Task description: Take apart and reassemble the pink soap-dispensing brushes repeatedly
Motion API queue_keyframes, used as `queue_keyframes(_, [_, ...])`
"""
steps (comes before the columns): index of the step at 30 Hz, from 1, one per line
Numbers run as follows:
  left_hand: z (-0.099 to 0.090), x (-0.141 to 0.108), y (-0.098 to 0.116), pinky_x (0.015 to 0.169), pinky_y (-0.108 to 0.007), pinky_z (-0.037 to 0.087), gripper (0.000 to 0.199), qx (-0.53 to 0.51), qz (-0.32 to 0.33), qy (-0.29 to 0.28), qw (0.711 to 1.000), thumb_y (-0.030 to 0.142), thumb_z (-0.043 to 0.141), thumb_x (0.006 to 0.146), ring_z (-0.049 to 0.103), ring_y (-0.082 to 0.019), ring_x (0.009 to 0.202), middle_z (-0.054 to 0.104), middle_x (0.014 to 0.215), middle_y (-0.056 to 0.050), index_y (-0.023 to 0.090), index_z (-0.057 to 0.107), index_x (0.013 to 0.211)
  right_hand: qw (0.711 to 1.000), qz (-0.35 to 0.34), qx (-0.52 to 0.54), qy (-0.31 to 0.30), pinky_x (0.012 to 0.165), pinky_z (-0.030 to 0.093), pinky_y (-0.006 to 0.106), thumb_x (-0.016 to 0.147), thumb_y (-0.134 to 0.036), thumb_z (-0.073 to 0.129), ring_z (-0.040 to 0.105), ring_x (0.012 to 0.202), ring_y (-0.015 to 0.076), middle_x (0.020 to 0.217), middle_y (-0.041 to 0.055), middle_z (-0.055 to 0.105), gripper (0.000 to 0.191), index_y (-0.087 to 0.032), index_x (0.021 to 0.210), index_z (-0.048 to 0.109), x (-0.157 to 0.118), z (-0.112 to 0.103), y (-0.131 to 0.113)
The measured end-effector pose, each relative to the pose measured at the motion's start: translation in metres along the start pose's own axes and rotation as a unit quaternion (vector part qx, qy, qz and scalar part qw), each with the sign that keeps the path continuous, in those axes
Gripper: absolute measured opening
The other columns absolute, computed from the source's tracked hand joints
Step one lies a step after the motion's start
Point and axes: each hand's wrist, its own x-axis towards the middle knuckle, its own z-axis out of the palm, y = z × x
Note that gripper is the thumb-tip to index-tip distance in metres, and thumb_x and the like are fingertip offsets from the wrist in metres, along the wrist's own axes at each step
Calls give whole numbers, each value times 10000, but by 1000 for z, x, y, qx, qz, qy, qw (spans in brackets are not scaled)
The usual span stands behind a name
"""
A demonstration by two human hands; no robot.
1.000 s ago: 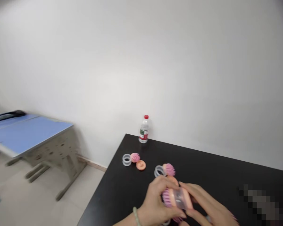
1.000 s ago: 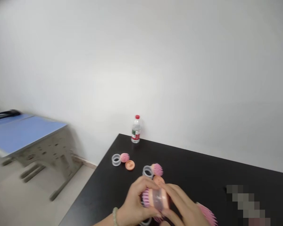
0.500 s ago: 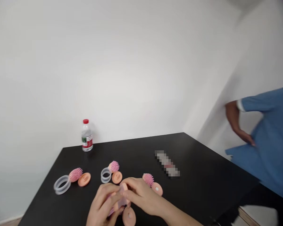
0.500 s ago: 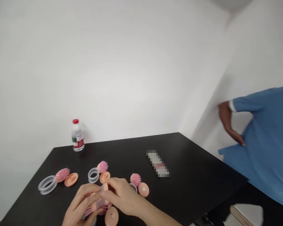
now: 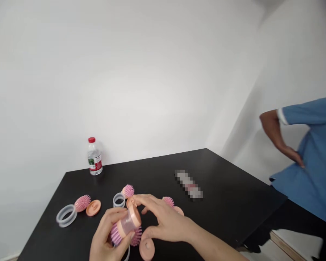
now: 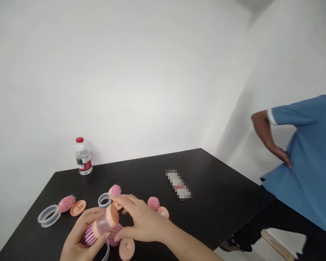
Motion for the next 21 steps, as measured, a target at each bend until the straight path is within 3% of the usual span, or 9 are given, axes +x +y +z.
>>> queue_keyframes(3, [-3, 2, 3, 784, -317, 611, 269, -26, -24, -17, 999, 327, 802, 762, 721, -231, 938, 707, 1039, -26, 290, 678, 999, 998, -34, -43, -9, 1057, 451, 362, 850, -214, 760, 542, 1269, 245, 1422, 54, 561, 676, -345, 1453, 483, 4, 2, -2])
queue_keyframes(5, [-3, 2, 5, 773, -316, 610, 270, -24, -21, -32, 999, 306, 806, 762, 720, -228, 937, 702, 1045, -26, 298, 682, 1002, 999, 3, -48, 18, 905, 514, 317, 853, -242, 760, 640, 1019, 209, 1162, 37, 670, 474, -287, 1303, 617, 6, 8, 1])
queue_keyframes(7, [-2, 2, 7, 739, -300, 608, 269, -12, -8, -52, 999, 275, 801, 772, 719, -220, 931, 697, 1051, -26, 310, 686, 1013, 997, 51, -47, 31, 729, 512, 270, 878, -272, 728, 624, 775, 161, 893, -15, 663, 216, -247, 1088, 686, 7, 14, 5])
queue_keyframes(8, [-2, 2, 8, 722, -292, 606, 271, -7, -3, -56, 998, 263, 796, 778, 718, -216, 928, 695, 1054, -25, 317, 686, 1020, 997, 63, -43, 31, 695, 501, 259, 889, -270, 709, 610, 741, 152, 851, -28, 648, 156, -241, 1040, 680, 7, 15, 7])
queue_keyframes(9, [-2, 2, 8, 713, -288, 604, 277, -3, 0, -57, 998, 257, 795, 780, 716, -213, 927, 694, 1055, -23, 321, 684, 1026, 997, 64, -35, 31, 700, 503, 257, 885, -267, 710, 616, 774, 157, 884, -25, 651, 182, -244, 1059, 663, 6, 16, 9])
queue_keyframes(13, [-2, 3, 11, 750, -303, 603, 319, -12, -3, -61, 998, 269, 803, 774, 711, -214, 943, 700, 1054, -11, 325, 658, 1052, 999, 23, -27, 19, 880, 510, 302, 780, -256, 820, 592, 1076, 217, 1220, 28, 608, 636, -315, 1340, 525, 3, 11, 9])
queue_keyframes(16, [-1, 4, 12, 776, -313, 600, 331, -18, -18, -72, 997, 283, 792, 788, 709, -209, 935, 706, 1029, -1, 319, 627, 1072, 997, 43, -59, 11, 862, 487, 313, 832, -239, 771, 606, 943, 191, 1097, 10, 629, 503, -314, 1289, 577, 1, 11, 5])
queue_keyframes(20, [0, 1, 12, 784, -315, 603, 355, 8, -12, -77, 997, 283, 794, 787, 712, -207, 932, 709, 1029, -8, 301, 594, 1080, 994, 82, -53, 45, 689, 432, 254, 860, -257, 720, 548, 750, 144, 838, -38, 592, 109, -229, 918, 633, 1, 22, 4])
queue_keyframes(21, [0, 0, 12, 784, -314, 604, 347, 17, 0, -77, 997, 280, 791, 791, 713, -208, 933, 710, 1030, -13, 295, 589, 1072, 994, 90, -39, 52, 656, 414, 240, 868, -244, 697, 535, 718, 131, 799, -45, 576, 103, -215, 838, 603, 1, 25, 5])
